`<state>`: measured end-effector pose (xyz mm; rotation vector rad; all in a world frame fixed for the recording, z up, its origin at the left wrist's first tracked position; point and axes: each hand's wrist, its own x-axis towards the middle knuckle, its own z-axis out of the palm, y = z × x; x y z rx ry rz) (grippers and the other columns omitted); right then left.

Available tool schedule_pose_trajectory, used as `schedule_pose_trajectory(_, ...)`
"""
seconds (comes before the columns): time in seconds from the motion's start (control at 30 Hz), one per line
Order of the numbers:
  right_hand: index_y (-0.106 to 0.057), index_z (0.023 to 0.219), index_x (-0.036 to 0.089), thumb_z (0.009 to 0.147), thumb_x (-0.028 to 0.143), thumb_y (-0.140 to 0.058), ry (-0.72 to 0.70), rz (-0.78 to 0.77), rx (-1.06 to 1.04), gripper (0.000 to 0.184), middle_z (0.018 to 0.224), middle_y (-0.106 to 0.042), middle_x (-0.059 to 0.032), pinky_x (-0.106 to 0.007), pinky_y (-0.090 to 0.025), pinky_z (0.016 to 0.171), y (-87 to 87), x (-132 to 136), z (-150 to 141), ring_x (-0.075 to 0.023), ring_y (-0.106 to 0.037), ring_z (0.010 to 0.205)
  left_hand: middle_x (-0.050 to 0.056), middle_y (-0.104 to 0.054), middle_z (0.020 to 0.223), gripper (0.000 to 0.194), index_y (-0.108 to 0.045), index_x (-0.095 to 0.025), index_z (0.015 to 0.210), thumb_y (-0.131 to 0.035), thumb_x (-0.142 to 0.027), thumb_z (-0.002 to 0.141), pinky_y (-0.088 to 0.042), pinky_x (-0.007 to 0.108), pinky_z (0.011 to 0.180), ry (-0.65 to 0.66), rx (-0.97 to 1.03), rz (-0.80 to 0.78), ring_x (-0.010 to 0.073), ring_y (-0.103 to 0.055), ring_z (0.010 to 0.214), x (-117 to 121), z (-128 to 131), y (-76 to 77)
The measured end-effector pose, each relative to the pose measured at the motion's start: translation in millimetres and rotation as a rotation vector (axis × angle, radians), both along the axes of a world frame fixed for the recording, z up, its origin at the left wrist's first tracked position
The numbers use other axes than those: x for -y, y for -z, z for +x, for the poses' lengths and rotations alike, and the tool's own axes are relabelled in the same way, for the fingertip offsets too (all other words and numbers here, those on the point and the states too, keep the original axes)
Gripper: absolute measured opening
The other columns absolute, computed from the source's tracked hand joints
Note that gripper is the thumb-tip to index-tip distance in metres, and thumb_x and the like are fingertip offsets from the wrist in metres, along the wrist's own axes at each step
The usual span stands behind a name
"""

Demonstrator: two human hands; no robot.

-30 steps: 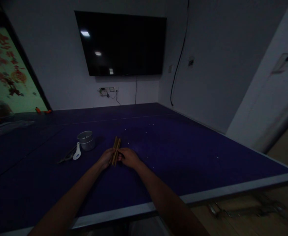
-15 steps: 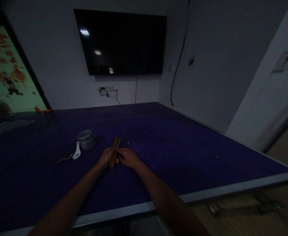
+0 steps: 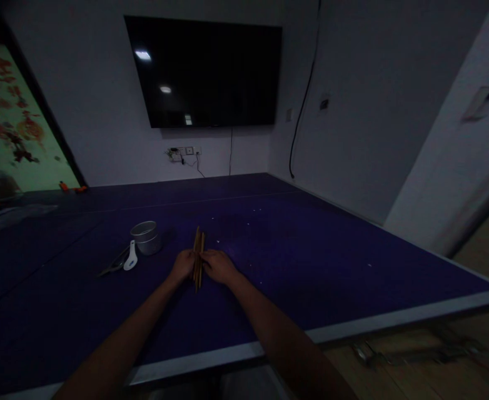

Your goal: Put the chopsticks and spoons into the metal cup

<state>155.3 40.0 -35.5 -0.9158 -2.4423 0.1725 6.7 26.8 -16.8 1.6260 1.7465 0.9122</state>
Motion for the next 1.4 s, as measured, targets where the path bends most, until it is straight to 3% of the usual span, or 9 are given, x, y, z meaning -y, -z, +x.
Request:
schedule_pose_trajectory(0.37, -0.063, 0.102, 0.018, 0.08, 0.013, -0.048, 0.007, -0.007, 0.047, 0.027, 0.11, -0.065, -0.0082, -0.035, -0.04, 0.095, -7.5, 5, 1, -0.0212, -0.055, 0.11, 0.018, -0.068, 0.095, 0.039, -0.066, -0.011, 0.088, -0.033, -0.03, 0.086, -0.045, 0.028, 0.069, -0.113, -0.393, -0.072, 0.0247, -0.064, 0.092, 16, -6, -16.4)
schedule_pose_trajectory(0.63, -0.064, 0.1, 0.019, 0.08, 0.011, -0.047, -0.05, -0.004, 0.048, 0.028, 0.106, -0.065, -0.007, -0.034, -0.041, 0.093, -9.8, 5, 1, -0.0195, -0.055, 0.109, 0.016, -0.067, 0.101, 0.041, -0.063, -0.013, 0.102, -0.033, -0.036, 0.087, -0.047, 0.029, 0.075, -0.12, -0.695, -0.111, 0.0245, -0.063, 0.097, 27, 1, -22.8)
schedule_pose_trajectory(1.0, -0.061, 0.115, 0.019, 0.088, 0.03, -0.047, -0.002, 0.005, 0.082, 0.032, 0.123, -0.058, -0.0105, -0.04, -0.039, 0.097, -10.4, 11, 1, -0.0236, -0.051, 0.116, 0.011, -0.068, 0.102, 0.037, -0.062, -0.02, 0.104, -0.031, -0.035, 0.089, -0.048, 0.029, 0.073, 0.035, -0.782, -0.039, 0.0228, -0.064, 0.093, 25, -3, -18.1)
schedule_pose_trajectory(1.4, -0.051, 0.128, 0.02, 0.09, 0.035, -0.043, 0.06, -0.037, 0.09, 0.042, 0.135, -0.048, -0.0104, -0.045, -0.034, 0.102, -3.7, 5, -2, -0.0265, -0.038, 0.129, 0.011, -0.067, 0.1, 0.037, -0.061, -0.022, 0.109, -0.032, -0.034, 0.089, -0.047, 0.03, 0.075, 0.041, -0.804, -0.002, 0.022, -0.064, 0.092, 19, -7, -18.0)
